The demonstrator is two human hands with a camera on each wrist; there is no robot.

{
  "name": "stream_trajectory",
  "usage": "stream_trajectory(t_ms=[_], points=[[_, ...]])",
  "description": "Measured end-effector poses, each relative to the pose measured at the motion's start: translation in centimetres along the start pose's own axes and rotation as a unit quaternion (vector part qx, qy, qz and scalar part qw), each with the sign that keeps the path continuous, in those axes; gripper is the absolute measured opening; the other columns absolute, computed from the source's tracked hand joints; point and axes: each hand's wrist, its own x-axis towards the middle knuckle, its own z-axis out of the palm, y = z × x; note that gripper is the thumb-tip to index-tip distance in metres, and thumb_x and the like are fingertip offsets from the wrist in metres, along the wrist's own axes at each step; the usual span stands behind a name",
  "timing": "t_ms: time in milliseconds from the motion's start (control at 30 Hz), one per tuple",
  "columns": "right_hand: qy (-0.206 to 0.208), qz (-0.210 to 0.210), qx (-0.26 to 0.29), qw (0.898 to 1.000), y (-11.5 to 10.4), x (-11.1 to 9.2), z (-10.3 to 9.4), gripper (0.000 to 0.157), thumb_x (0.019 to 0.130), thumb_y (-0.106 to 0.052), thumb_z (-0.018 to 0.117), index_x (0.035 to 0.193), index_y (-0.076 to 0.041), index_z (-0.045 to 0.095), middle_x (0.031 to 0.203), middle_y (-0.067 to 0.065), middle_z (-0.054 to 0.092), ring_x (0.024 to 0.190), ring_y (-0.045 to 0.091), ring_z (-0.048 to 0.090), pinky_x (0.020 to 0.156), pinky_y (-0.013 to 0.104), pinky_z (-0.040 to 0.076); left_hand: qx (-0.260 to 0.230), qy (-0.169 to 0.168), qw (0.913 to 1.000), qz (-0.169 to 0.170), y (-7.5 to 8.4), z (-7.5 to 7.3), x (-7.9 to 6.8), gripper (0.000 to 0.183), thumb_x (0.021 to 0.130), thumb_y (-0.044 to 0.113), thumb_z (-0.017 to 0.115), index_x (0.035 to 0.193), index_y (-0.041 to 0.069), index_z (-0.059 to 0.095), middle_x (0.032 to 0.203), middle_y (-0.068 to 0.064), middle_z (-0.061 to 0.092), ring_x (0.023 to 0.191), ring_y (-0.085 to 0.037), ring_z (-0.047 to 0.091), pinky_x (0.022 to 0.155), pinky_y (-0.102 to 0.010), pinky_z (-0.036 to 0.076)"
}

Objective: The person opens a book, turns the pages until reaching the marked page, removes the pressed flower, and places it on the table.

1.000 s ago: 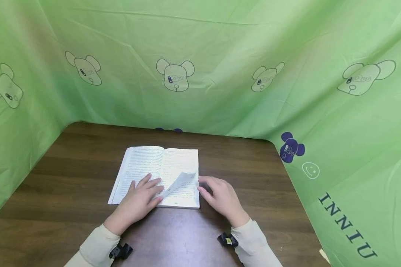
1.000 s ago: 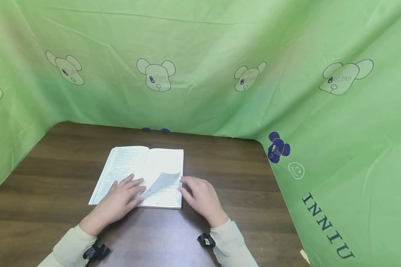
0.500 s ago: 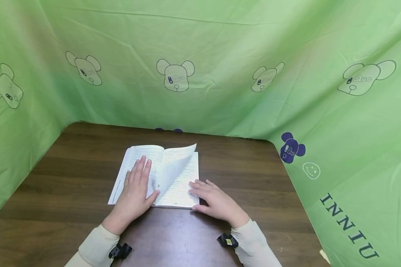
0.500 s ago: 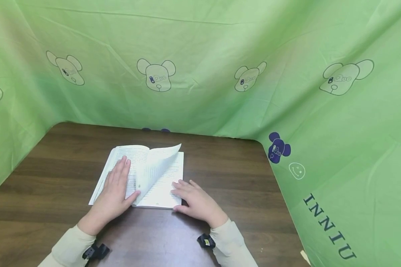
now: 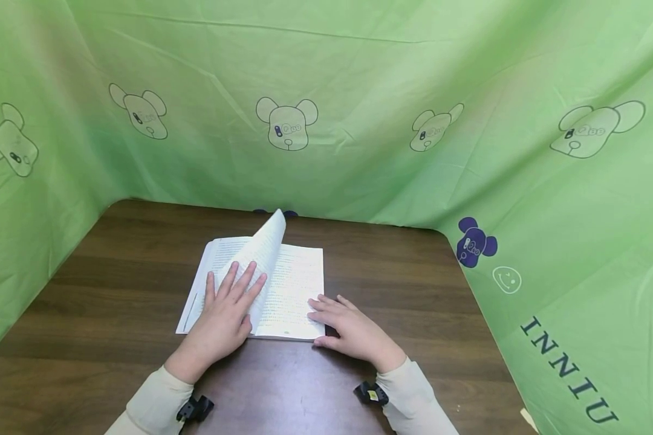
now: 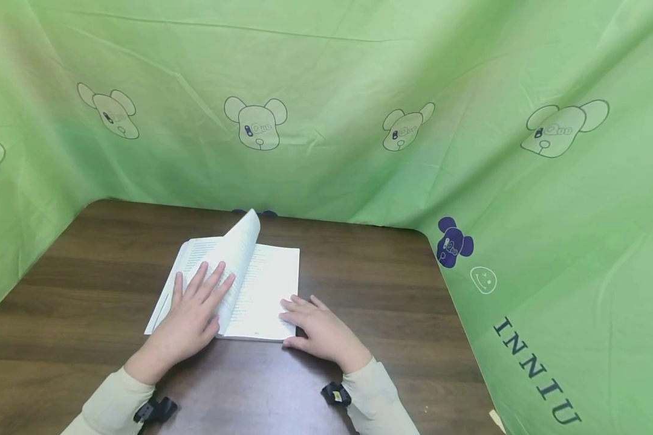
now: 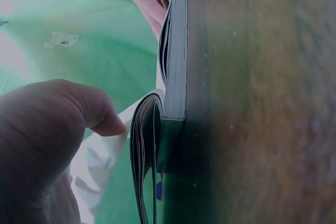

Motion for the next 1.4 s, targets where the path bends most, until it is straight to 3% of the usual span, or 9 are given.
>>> stream_trajectory(t_ms=[267,633,900,1067,1400], points=[[-0.001,0.0,0.004,1.0,-0.02,0.06,-0.09,0.052,0.094,-0.04,0.073,0.136,-0.011,0.066,0.156,0.004,0.05,0.149,0.025,0.041,0.121,0.059,0.027,-0.01,-0.046,0.9984,-0.032,0.07,0.39,-0.24,0.073,0.085,0.007,0.063,0.155,0.019,0.048,0.17,-0.007,0.025,0.157,-0.041,0.016,0.115,-0.077,0.006],[0.006,-0.014,-0.005,1.0,0.23,0.21,-0.12,0.038,0.097,-0.033,0.07,0.128,-0.012,0.072,0.153,0.005,0.054,0.147,0.025,0.044,0.119,0.058,0.032,-0.034,-0.105,0.9905,-0.083,0.11,0.4,-0.48,0.06,0.093,0.014,0.055,0.152,0.016,0.051,0.165,-0.013,0.034,0.153,-0.046,0.025,0.113,-0.078,0.016],[0.023,-0.042,-0.044,0.998,0.34,0.27,0.07,0.018,0.098,-0.027,0.07,0.111,-0.018,0.078,0.145,0.003,0.061,0.141,0.026,0.051,0.113,0.055,0.041,-0.048,-0.112,0.9855,-0.118,0.25,0.18,-0.53,0.052,0.098,0.02,0.052,0.149,0.013,0.055,0.165,-0.013,0.036,0.151,-0.046,0.029,0.111,-0.08,0.019],[0.034,-0.055,-0.058,0.996,0.13,0.26,-0.15,0.012,0.096,-0.024,0.073,0.105,-0.018,0.079,0.142,0.004,0.064,0.138,0.027,0.055,0.11,0.053,0.046,-0.048,-0.117,0.9834,-0.13,0.24,0.07,-0.43,0.049,0.104,0.033,0.052,0.149,0.013,0.055,0.164,-0.014,0.037,0.151,-0.047,0.029,0.11,-0.08,0.021],[0.029,-0.055,-0.07,0.996,-0.09,0.37,-0.45,0.005,0.094,-0.019,0.074,0.097,-0.022,0.075,0.141,0.004,0.064,0.136,0.027,0.057,0.11,0.05,0.047,-0.041,-0.117,0.9835,-0.133,0.24,0.02,-0.3,0.054,0.101,0.036,0.062,0.148,0.012,0.055,0.162,-0.017,0.039,0.15,-0.049,0.03,0.108,-0.082,0.022]])
